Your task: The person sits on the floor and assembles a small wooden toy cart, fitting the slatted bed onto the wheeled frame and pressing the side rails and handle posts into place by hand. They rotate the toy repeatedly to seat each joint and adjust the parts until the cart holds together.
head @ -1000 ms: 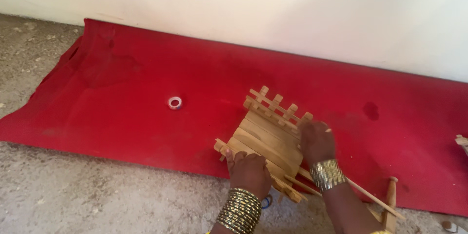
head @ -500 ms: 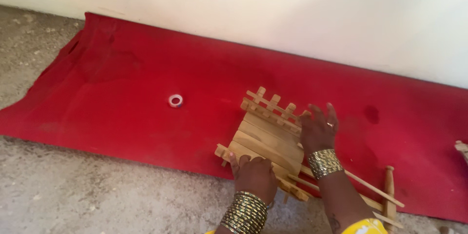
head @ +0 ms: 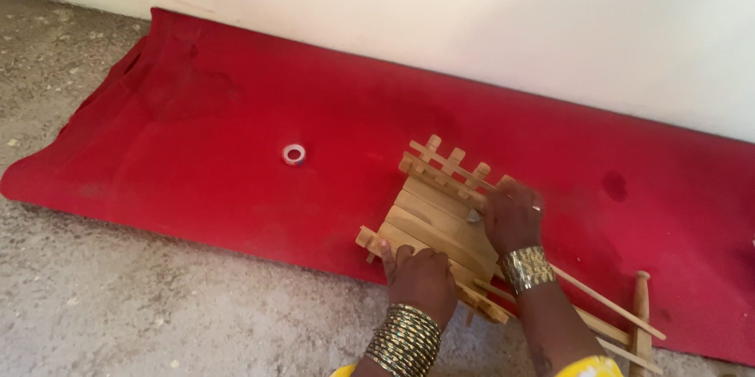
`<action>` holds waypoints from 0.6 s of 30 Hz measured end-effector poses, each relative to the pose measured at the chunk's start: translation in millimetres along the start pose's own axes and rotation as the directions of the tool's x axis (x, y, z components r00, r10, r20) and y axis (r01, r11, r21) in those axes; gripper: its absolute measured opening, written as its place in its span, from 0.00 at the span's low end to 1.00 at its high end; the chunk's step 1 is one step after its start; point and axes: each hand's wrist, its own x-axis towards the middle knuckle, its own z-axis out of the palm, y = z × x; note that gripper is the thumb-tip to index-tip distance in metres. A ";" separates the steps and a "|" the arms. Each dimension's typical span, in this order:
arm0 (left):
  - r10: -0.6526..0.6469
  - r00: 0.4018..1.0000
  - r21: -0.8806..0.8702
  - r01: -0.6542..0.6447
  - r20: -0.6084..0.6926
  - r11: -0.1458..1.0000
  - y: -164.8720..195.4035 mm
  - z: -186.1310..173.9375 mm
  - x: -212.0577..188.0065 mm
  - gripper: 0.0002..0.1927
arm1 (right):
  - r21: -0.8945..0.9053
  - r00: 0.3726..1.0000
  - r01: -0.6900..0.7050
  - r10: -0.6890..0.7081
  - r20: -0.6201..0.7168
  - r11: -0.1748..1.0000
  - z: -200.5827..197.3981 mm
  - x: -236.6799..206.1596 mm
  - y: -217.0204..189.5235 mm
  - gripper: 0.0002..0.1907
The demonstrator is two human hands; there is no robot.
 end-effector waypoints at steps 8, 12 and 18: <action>-0.008 1.000 -0.015 0.009 0.011 1.000 0.7 1.5 1.6 0.12 | 0.180 0.973 0.125 -0.156 0.167 0.976 7.2 -8.7 -7.9 0.13; -0.006 1.000 -0.007 0.006 0.012 1.000 1.8 0.2 4.1 0.12 | -0.061 0.967 -0.052 0.065 0.245 0.997 -10.5 2.4 -9.8 0.14; -0.010 1.000 -0.028 0.010 0.007 1.000 2.1 1.4 2.8 0.11 | -0.206 0.995 0.057 -0.073 -0.073 0.977 -29.8 25.2 -8.5 0.14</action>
